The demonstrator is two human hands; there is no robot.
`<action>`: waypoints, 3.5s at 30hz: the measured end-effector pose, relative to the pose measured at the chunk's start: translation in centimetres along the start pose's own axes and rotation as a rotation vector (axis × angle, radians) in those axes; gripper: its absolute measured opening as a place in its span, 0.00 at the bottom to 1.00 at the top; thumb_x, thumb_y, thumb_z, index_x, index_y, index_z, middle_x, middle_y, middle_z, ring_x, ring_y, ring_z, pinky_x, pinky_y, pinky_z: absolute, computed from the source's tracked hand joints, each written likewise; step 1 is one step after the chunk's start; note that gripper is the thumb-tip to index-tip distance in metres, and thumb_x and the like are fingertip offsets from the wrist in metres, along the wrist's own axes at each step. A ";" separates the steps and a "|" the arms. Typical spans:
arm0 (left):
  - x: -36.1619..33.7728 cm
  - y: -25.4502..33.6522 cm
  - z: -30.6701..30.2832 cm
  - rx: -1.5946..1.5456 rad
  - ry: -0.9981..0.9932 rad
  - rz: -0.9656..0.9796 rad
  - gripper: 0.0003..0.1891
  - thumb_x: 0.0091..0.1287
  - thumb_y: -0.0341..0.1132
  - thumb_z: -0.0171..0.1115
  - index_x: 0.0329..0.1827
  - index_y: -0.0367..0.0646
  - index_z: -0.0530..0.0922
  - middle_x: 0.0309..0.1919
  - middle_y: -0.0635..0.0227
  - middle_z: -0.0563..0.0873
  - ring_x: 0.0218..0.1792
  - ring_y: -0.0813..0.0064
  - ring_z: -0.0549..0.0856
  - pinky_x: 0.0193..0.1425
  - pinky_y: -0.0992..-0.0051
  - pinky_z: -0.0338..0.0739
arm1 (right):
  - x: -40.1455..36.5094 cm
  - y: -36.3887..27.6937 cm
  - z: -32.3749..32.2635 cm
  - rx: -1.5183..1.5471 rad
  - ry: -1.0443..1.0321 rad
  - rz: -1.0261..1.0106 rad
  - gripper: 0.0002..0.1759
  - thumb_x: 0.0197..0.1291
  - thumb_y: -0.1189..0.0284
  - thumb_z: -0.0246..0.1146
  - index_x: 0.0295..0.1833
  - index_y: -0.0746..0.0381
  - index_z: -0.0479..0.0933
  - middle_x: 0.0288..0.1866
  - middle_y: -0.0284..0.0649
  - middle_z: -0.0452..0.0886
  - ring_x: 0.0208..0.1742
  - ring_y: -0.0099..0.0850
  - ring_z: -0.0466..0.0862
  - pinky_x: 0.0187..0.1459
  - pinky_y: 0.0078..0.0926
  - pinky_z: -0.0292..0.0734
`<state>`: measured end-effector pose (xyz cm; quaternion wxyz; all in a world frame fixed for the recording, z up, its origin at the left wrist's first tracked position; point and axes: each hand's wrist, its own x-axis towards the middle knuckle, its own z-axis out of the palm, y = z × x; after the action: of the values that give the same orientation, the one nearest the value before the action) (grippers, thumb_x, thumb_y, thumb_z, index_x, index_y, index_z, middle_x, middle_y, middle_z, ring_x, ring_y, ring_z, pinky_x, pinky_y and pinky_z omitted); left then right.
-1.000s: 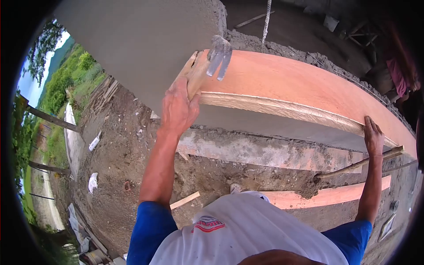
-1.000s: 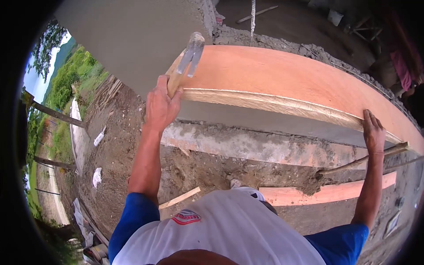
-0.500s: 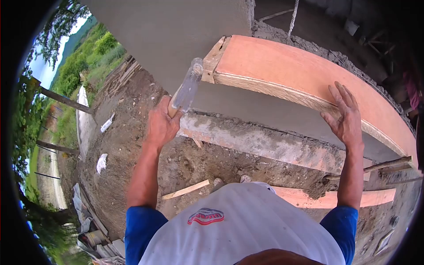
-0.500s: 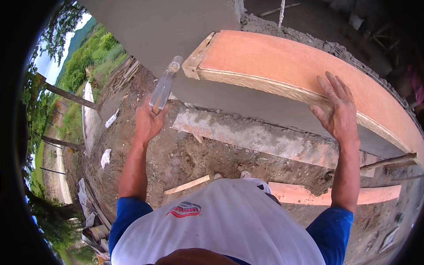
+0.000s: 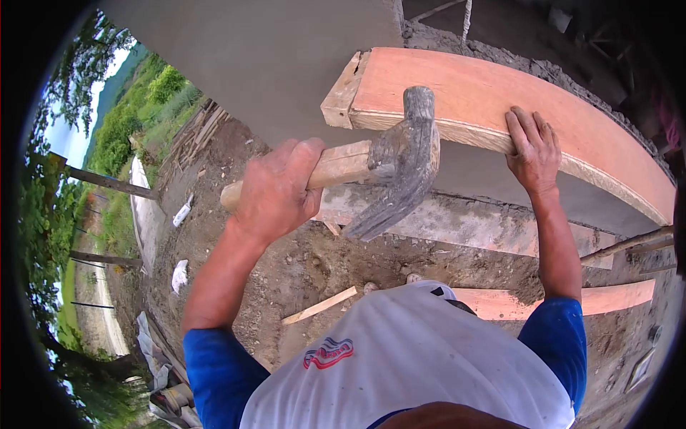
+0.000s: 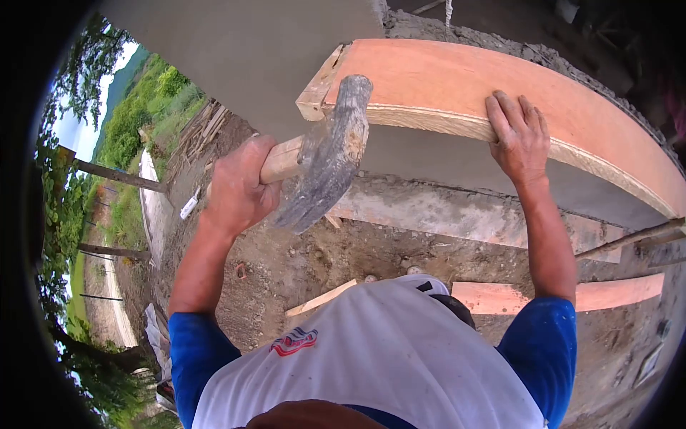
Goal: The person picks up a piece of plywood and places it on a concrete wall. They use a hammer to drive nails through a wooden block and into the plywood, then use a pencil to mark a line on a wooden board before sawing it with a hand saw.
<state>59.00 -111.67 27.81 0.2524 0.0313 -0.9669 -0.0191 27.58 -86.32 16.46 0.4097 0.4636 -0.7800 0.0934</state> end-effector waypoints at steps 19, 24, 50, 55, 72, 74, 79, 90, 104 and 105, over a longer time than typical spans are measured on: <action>-6.8 2.4 6.9 0.064 -0.294 -0.192 0.16 0.53 0.28 0.66 0.45 0.46 0.73 0.31 0.53 0.82 0.30 0.47 0.84 0.33 0.50 0.77 | 0.3 -0.1 0.0 -0.002 0.007 -0.012 0.34 0.40 0.77 0.69 0.60 0.49 0.77 0.61 0.29 0.81 0.57 0.43 0.82 0.58 0.39 0.78; -7.4 -1.7 8.6 0.270 -0.298 -0.686 0.16 0.53 0.30 0.67 0.43 0.46 0.73 0.31 0.54 0.82 0.30 0.50 0.84 0.32 0.53 0.78 | 0.1 0.2 0.2 -0.002 0.010 -0.022 0.35 0.39 0.77 0.70 0.59 0.49 0.78 0.61 0.29 0.81 0.56 0.43 0.83 0.57 0.39 0.79; -7.2 1.6 7.9 0.014 -0.143 -0.321 0.14 0.53 0.30 0.65 0.42 0.45 0.74 0.29 0.54 0.81 0.30 0.48 0.85 0.33 0.51 0.79 | 0.6 0.1 0.1 0.011 0.015 -0.038 0.34 0.39 0.78 0.70 0.59 0.50 0.78 0.61 0.29 0.81 0.56 0.44 0.82 0.59 0.39 0.78; -7.2 -4.0 9.5 0.160 -0.277 -0.638 0.13 0.54 0.29 0.63 0.43 0.44 0.74 0.28 0.53 0.83 0.29 0.47 0.86 0.34 0.51 0.80 | 0.2 0.1 -0.5 0.013 -0.010 -0.038 0.34 0.39 0.78 0.69 0.59 0.50 0.79 0.60 0.29 0.82 0.56 0.45 0.83 0.58 0.39 0.79; -8.1 1.2 8.2 0.033 -0.147 -0.470 0.14 0.53 0.30 0.64 0.42 0.46 0.75 0.30 0.50 0.85 0.32 0.45 0.86 0.37 0.51 0.80 | 0.4 -0.1 -0.4 0.005 -0.010 -0.049 0.33 0.41 0.78 0.68 0.60 0.51 0.79 0.61 0.30 0.82 0.56 0.45 0.83 0.58 0.39 0.79; -7.5 0.4 8.1 -0.006 -0.165 -0.427 0.14 0.52 0.29 0.64 0.42 0.45 0.75 0.30 0.46 0.85 0.34 0.43 0.86 0.39 0.51 0.80 | 0.4 -0.2 -0.3 0.016 -0.016 -0.047 0.33 0.41 0.78 0.69 0.60 0.51 0.78 0.61 0.30 0.81 0.56 0.45 0.83 0.58 0.39 0.79; -7.3 -3.3 7.9 0.118 -0.265 -0.750 0.14 0.52 0.28 0.65 0.43 0.43 0.76 0.32 0.47 0.86 0.37 0.44 0.86 0.42 0.51 0.79 | 0.8 0.1 0.0 0.012 0.001 -0.051 0.34 0.41 0.79 0.69 0.60 0.51 0.78 0.61 0.30 0.81 0.56 0.46 0.83 0.59 0.40 0.79; -5.8 -5.4 1.6 -0.494 0.303 -0.828 0.17 0.66 0.38 0.67 0.50 0.37 0.74 0.24 0.63 0.79 0.26 0.71 0.79 0.34 0.68 0.75 | 0.2 -0.1 0.1 0.025 -0.007 -0.042 0.36 0.38 0.79 0.69 0.60 0.53 0.77 0.62 0.32 0.81 0.58 0.46 0.81 0.59 0.40 0.77; -3.4 -10.7 2.3 0.093 -0.341 -0.258 0.11 0.64 0.29 0.59 0.46 0.42 0.68 0.36 0.51 0.83 0.31 0.46 0.86 0.34 0.53 0.81 | 0.8 -1.0 0.1 -0.052 -0.064 -0.005 0.37 0.38 0.78 0.66 0.62 0.53 0.77 0.63 0.33 0.80 0.61 0.45 0.80 0.61 0.42 0.75; -3.9 -10.3 1.4 0.054 -0.335 -0.247 0.12 0.63 0.28 0.60 0.46 0.42 0.69 0.37 0.49 0.83 0.31 0.46 0.86 0.35 0.54 0.81 | 0.7 -1.0 0.0 -0.053 -0.065 -0.004 0.37 0.38 0.78 0.66 0.61 0.53 0.77 0.64 0.33 0.80 0.61 0.45 0.80 0.61 0.42 0.75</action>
<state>62.22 -121.62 24.17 0.0828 0.1528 -0.9843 -0.0290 28.17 -87.35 16.74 0.3966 0.4567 -0.7943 0.0566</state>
